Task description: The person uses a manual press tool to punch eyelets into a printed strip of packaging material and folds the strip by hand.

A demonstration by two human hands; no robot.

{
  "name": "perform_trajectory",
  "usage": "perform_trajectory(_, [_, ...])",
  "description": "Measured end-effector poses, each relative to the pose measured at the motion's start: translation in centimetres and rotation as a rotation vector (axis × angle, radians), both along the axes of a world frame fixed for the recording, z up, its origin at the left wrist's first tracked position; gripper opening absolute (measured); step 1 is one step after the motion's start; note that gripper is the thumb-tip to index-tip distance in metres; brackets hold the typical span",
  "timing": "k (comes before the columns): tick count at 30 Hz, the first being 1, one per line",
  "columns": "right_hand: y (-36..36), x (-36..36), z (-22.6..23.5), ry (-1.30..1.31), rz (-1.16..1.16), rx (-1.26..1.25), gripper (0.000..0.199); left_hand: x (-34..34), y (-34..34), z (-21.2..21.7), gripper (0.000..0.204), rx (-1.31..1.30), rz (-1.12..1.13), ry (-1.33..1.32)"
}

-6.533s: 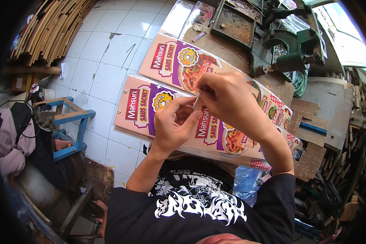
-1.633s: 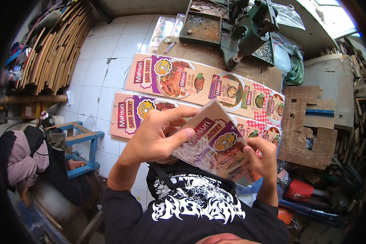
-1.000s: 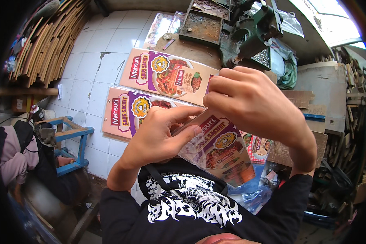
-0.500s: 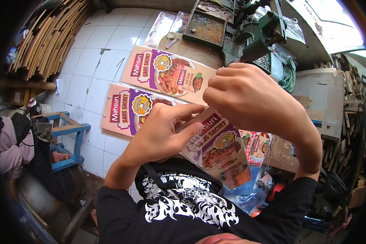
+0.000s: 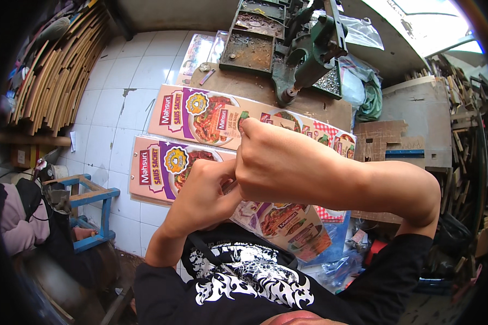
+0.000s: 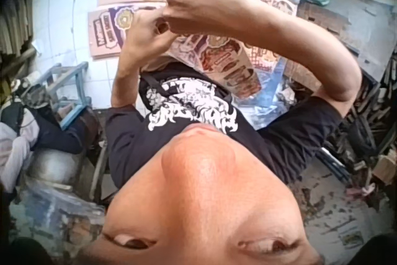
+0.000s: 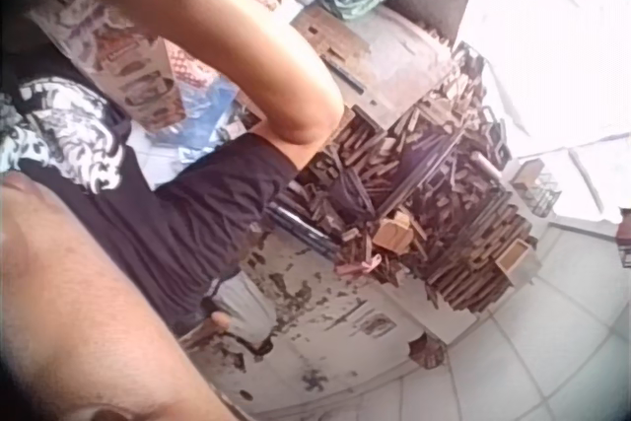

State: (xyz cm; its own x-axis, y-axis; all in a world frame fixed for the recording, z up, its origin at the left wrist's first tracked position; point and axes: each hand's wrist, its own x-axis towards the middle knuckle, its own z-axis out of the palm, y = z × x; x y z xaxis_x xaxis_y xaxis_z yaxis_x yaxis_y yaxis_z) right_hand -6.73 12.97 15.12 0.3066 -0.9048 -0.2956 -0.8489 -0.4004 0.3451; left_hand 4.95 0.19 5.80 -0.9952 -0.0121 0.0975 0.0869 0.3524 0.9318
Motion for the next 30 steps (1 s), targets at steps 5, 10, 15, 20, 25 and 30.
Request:
perform_trajectory(5, [0.1,-0.8,-1.8,-0.032,0.029,-0.086,0.012,0.0,0.0,0.1,0.013,0.026,0.003,-0.047])
perform_trajectory(10, [0.4,-1.0,-3.5,-0.134,-0.067,-0.260,0.011,0.4,-0.2,0.0,0.012,-0.014,0.026,-0.022])
perform_trajectory(15, [0.9,-2.3,-4.5,-0.227,-0.156,-0.392,0.010,-0.3,0.1,0.1,0.016,-0.032,0.024,-0.038])
perform_trajectory(20, [1.5,-6.2,-2.1,-0.664,-0.609,-0.458,0.010,1.7,-0.5,-2.2,0.027,0.185,0.089,-0.056])
perform_trajectory(25, [4.5,-5.2,-3.3,-1.166,-0.918,-0.485,0.016,1.2,-1.6,-2.2,0.031,0.141,-0.007,-0.281])
perform_trajectory(30, [5.7,-3.2,-7.1,-1.197,-0.878,-0.495,0.017,1.0,-1.8,-2.4,0.028,0.169,-0.067,-0.231])
